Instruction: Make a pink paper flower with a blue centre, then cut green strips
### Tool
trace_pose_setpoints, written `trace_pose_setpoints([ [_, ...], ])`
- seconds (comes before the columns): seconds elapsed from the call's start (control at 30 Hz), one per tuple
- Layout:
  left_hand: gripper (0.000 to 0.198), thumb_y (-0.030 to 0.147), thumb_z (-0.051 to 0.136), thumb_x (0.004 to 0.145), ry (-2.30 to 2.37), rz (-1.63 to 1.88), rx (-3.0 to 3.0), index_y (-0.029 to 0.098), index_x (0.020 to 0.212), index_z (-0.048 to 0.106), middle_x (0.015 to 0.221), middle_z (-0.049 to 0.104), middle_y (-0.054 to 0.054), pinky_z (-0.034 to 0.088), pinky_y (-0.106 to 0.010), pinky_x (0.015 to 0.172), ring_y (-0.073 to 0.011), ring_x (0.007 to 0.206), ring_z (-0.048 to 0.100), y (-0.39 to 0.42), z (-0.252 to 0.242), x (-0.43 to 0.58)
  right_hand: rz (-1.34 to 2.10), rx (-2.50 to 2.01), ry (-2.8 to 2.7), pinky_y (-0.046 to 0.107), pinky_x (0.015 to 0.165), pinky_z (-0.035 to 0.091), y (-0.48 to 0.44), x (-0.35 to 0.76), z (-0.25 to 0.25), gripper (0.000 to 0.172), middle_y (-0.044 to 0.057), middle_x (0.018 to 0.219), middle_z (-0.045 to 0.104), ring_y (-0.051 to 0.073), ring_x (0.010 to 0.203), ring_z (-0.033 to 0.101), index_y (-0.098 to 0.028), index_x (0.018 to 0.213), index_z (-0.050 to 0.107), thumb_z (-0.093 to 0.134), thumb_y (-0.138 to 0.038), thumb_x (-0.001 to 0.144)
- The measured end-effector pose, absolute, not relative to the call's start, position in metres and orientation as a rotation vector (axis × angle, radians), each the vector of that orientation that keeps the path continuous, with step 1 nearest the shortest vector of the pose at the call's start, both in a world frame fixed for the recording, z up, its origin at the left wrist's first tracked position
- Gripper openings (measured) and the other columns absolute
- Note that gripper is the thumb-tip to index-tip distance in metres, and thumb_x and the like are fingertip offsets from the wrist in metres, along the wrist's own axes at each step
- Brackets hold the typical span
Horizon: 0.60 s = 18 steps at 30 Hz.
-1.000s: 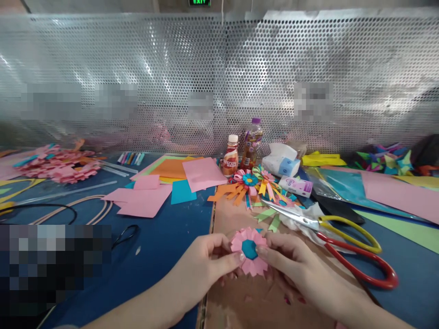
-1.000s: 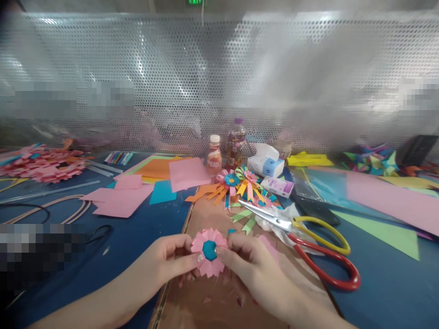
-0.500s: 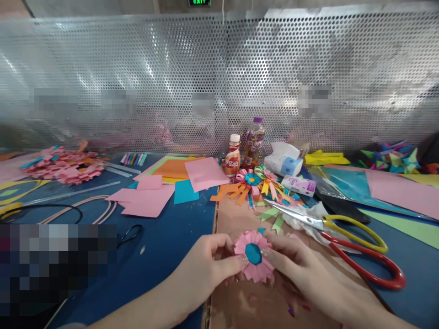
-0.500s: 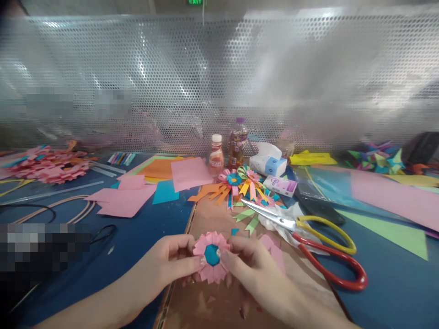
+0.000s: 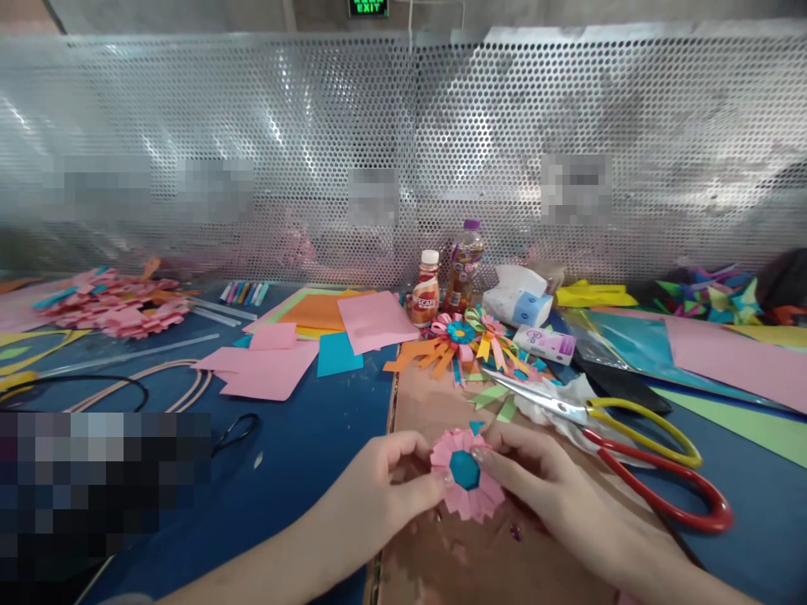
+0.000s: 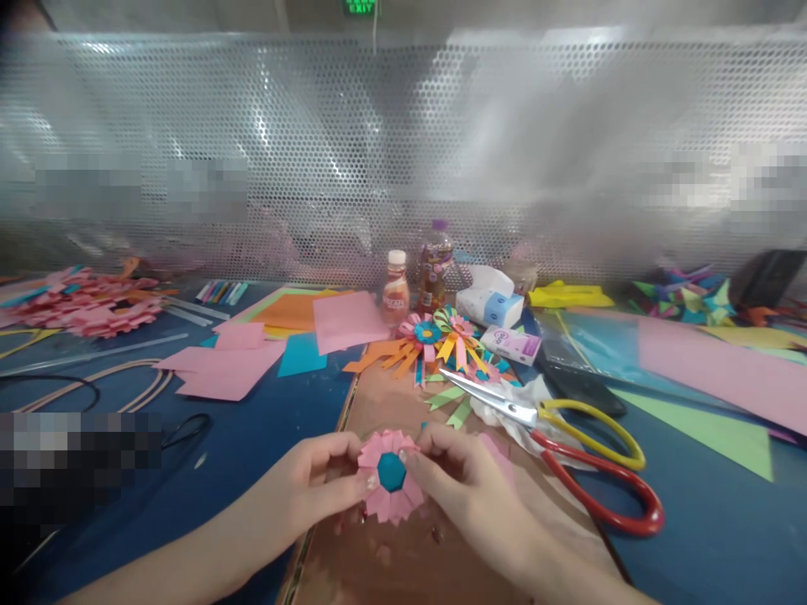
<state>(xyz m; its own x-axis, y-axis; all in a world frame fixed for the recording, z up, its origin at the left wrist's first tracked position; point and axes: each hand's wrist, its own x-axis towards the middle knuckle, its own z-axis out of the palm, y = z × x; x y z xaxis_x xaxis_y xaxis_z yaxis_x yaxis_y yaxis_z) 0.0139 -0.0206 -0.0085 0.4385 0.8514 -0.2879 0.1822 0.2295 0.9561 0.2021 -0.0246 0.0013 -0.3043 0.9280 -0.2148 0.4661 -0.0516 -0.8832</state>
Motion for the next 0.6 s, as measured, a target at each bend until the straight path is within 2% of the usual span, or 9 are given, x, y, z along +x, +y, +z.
trace_pose_setpoints([
  [0.2, 0.015, 0.03, 0.059, 0.075, 1.033, 0.641, 1.262, 0.015, 0.073, 0.054, 0.064, 0.057, 0.001, 0.039, -0.021, 0.051, -0.0089, 0.054, 0.05, -0.018, -0.011, 0.013, 1.32, -1.492, -1.832, 0.02, 0.051, 0.038, -0.024, 0.202, 0.003, 0.031, -0.003, 0.062, 0.043, 0.01, 0.057, 0.043, -0.019, 0.071, 0.049, 0.041, -0.046, 0.083],
  [0.37, 0.015, 0.029, 0.057, 0.075, 1.045, 0.635, 1.273, 0.015, 0.073, 0.054, 0.064, 0.058, 0.001, 0.039, -0.021, 0.051, -0.0097, 0.055, 0.051, -0.019, -0.014, 0.013, 1.264, -1.412, -1.877, 0.021, 0.059, 0.039, -0.023, 0.203, -0.001, 0.03, 0.0, 0.07, 0.048, 0.012, 0.068, 0.046, -0.019, 0.074, 0.05, 0.039, -0.044, 0.086],
  [0.6, 0.019, 0.033, 0.057, 0.076, 1.058, 0.645, 1.277, 0.014, 0.078, 0.057, 0.068, 0.058, 0.0, 0.041, -0.023, 0.055, -0.0101, 0.057, 0.051, -0.019, -0.014, 0.013, 1.184, -1.545, -1.953, 0.02, 0.058, 0.042, -0.027, 0.201, 0.012, 0.028, 0.001, 0.068, 0.048, 0.013, 0.067, 0.049, -0.019, 0.07, 0.048, 0.039, -0.041, 0.085],
])
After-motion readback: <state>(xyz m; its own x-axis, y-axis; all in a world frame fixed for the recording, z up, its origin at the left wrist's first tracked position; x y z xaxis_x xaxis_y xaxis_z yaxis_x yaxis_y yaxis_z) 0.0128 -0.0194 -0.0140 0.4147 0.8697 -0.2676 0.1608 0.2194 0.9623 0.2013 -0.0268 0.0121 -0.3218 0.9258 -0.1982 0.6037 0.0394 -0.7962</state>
